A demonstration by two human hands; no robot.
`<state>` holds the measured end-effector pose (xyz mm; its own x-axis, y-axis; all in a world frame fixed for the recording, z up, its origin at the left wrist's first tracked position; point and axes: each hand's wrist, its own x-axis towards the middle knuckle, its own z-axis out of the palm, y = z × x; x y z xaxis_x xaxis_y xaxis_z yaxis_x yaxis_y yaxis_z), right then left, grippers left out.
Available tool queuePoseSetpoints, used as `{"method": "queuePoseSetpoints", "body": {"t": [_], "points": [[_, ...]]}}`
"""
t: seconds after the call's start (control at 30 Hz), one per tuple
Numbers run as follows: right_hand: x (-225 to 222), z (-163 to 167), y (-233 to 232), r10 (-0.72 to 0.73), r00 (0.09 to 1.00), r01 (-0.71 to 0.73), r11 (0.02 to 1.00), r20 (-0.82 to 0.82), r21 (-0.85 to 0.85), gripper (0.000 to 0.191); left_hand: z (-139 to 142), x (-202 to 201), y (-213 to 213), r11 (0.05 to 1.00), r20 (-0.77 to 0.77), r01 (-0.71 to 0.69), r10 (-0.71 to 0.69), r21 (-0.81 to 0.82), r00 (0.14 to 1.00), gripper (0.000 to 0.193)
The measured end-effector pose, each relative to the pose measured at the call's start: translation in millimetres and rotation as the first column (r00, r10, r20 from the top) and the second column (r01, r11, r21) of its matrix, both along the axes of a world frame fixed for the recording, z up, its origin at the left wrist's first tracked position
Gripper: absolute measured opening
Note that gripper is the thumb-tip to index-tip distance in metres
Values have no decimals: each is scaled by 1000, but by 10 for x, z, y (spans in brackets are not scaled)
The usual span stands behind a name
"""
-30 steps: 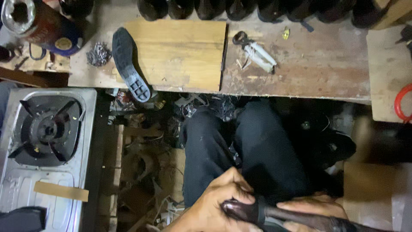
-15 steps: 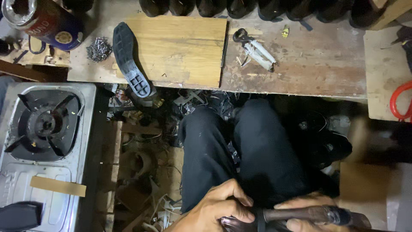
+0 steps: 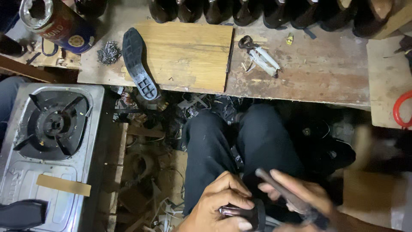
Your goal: The person attaches rubber soles to shoe uppers using a hammer. They repeatedly pick up a shoe upper, align a sole, press it into place, and tap it with a hammer to secure the bond. The person handles multiple shoes one at a time, placing finished shoes on a nearby shelf.
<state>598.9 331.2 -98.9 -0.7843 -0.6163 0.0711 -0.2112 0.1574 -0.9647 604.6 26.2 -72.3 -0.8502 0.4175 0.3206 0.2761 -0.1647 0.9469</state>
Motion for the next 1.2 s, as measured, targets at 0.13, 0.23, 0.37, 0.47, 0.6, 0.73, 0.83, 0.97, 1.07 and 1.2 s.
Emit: {"method": "queuePoseSetpoints", "body": {"t": [0.13,0.23,0.37,0.47,0.6,0.73,0.83,0.97,1.07,1.2], "points": [[-176,322,-333,129,990,-137,954,49,266,87,-242,138,-4,971,-115,-241,238,-9,964,48],[-310,574,-384,25,981,-27,1000,-191,-7,79,-359,324,-183,874,136,-459,480,-160,867,45],[-329,721,-438,-8,788,-11,1000,-616,-27,63,-462,358,-338,1000,851,-8,28,-28,525,63],[-233,629,-501,110,718,-82,994,-687,74,49,-553,427,-25,788,934,-550,-356,278,-38,62],[-20,337,-363,20,950,16,994,-313,112,51,-838,377,296,736,859,-453,-371,504,353,50],[139,-84,-2,-522,517,363,851,679,378,49,-1080,437,543,716,906,-556,-351,423,237,49],[285,-397,122,-462,329,498,826,823,264,46,-1209,447,675,745,944,-581,-273,328,183,50],[363,-554,126,-485,397,469,837,779,282,42,-1318,427,688,779,953,-550,-231,302,196,55],[292,-531,20,-492,457,380,861,741,338,38,-1365,393,680,827,971,-516,-148,225,186,59],[142,-534,-102,-532,496,246,844,686,476,31,-1404,280,674,818,967,-531,-118,224,226,61]]}}
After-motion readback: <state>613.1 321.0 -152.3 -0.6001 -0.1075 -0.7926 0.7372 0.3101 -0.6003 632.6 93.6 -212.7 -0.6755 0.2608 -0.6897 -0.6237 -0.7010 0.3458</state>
